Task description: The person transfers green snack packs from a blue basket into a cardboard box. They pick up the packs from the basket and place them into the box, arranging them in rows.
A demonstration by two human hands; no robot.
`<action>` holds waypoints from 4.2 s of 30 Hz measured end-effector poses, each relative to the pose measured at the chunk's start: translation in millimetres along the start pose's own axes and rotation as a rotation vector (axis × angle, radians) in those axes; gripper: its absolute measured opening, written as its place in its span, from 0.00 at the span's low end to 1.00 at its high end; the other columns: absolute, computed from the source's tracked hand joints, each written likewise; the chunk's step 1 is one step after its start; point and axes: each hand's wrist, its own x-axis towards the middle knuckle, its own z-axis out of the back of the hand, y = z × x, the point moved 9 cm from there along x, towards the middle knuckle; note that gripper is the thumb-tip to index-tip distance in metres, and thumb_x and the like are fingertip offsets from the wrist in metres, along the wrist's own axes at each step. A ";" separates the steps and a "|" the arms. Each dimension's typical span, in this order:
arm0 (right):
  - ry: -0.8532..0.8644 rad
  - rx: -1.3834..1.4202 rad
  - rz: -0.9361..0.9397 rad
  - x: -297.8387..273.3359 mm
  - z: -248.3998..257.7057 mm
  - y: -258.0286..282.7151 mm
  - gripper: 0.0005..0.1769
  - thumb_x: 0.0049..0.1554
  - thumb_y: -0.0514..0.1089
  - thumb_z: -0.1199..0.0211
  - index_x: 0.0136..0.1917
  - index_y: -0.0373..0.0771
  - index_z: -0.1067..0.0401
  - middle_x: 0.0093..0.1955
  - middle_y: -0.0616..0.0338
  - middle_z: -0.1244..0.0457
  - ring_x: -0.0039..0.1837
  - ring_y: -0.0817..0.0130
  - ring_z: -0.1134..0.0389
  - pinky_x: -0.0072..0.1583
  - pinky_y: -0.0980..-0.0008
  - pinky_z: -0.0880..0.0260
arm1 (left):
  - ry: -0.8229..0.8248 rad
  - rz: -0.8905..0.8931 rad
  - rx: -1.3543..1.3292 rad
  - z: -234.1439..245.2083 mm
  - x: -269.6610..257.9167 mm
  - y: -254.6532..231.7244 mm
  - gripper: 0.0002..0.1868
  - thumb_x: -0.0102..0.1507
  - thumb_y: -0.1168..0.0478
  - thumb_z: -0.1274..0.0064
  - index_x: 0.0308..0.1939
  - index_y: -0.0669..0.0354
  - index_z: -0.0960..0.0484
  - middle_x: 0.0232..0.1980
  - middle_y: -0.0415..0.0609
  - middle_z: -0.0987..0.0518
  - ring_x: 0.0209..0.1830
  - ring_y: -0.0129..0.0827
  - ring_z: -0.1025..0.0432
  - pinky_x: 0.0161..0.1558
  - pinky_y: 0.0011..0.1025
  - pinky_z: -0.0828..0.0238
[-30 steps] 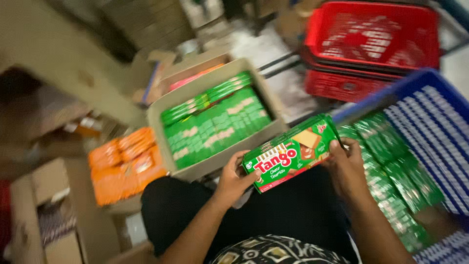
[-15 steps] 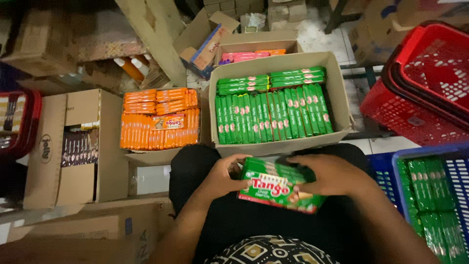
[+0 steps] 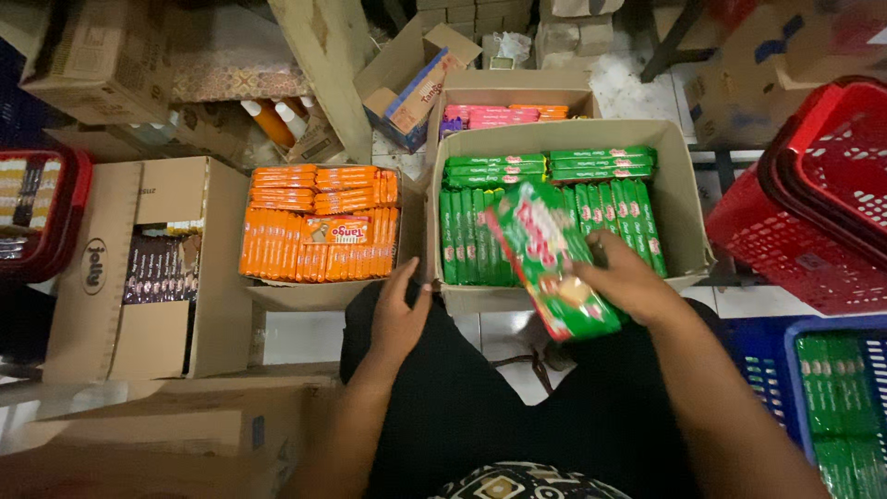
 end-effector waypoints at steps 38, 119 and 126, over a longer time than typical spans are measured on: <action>0.054 -0.641 0.383 71.2 -144.7 33.3 0.29 0.57 0.47 0.56 0.70 0.37 0.53 0.72 0.45 0.60 0.72 0.34 0.71 0.67 0.43 0.58 | 0.057 -0.111 0.063 -4.1 10.0 -16.9 0.20 0.54 0.76 0.61 0.48 0.64 0.23 0.45 0.65 0.24 0.45 0.58 0.30 0.46 0.45 0.31; -1.138 0.287 -1.457 -541.2 160.2 -400.8 0.27 0.42 0.39 0.34 0.55 0.36 0.40 0.60 0.43 0.59 0.60 0.43 0.50 0.55 0.54 0.37 | 1.233 -1.138 0.663 -435.0 -228.1 -210.9 0.23 0.59 0.55 0.61 0.59 0.50 0.34 0.63 0.42 0.37 0.70 0.47 0.57 0.64 0.56 0.76; -1.184 -0.204 -1.200 -527.0 194.1 -343.3 0.41 0.35 0.44 0.28 0.60 0.49 0.43 0.53 0.40 0.53 0.56 0.41 0.51 0.47 0.48 0.38 | 1.215 -1.141 0.619 -430.2 -226.1 -212.0 0.24 0.57 0.56 0.60 0.58 0.52 0.33 0.63 0.42 0.37 0.69 0.49 0.57 0.64 0.56 0.75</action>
